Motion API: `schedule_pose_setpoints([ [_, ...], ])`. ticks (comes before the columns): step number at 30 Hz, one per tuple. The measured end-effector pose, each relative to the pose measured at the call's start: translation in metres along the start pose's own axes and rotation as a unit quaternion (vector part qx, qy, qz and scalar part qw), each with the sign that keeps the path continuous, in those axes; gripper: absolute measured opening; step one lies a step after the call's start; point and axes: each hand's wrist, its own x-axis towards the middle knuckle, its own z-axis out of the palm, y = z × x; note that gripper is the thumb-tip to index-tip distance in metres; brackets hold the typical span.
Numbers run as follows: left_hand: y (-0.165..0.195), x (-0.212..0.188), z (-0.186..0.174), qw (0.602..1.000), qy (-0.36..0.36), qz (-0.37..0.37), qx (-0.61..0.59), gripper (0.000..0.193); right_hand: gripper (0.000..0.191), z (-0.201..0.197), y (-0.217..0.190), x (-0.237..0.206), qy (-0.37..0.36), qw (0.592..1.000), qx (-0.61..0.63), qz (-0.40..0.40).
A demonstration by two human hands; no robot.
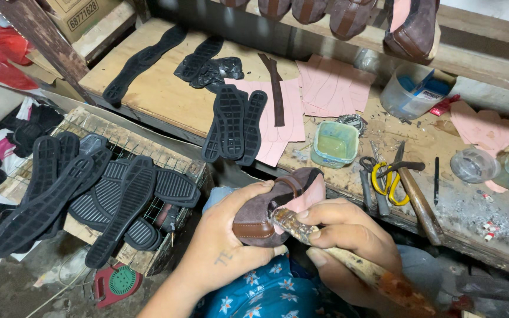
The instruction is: The person holds a brown shoe with a pink insole and uses a brush to apply glue along the edges and seams. The person repeatedly dips the brush into a small container of glue and continues applying it to the shoe's upper and sole junction.
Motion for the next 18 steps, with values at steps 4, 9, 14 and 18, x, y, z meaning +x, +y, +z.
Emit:
schedule_pose_setpoints([
  [4,0.0004,0.0002,0.0006,1.000,-0.002,0.008,-0.002,0.083,0.027,0.0004,0.0019,0.0003,-0.003,1.000,-0.002,0.017],
  [9,0.0021,0.0021,0.0001,0.999,-0.009,-0.008,-0.035,0.082,0.028,-0.0013,0.0025,0.0026,-0.023,0.999,0.032,0.015],
  [14,0.0046,0.0018,-0.0015,0.998,-0.012,-0.036,-0.043,0.080,0.028,0.0019,0.0022,0.0038,-0.018,1.000,0.026,0.002],
  [18,0.0043,0.0019,-0.0023,0.996,-0.023,-0.052,-0.071,0.078,0.027,-0.0004,0.0030,0.0042,-0.024,1.000,0.016,-0.010],
])
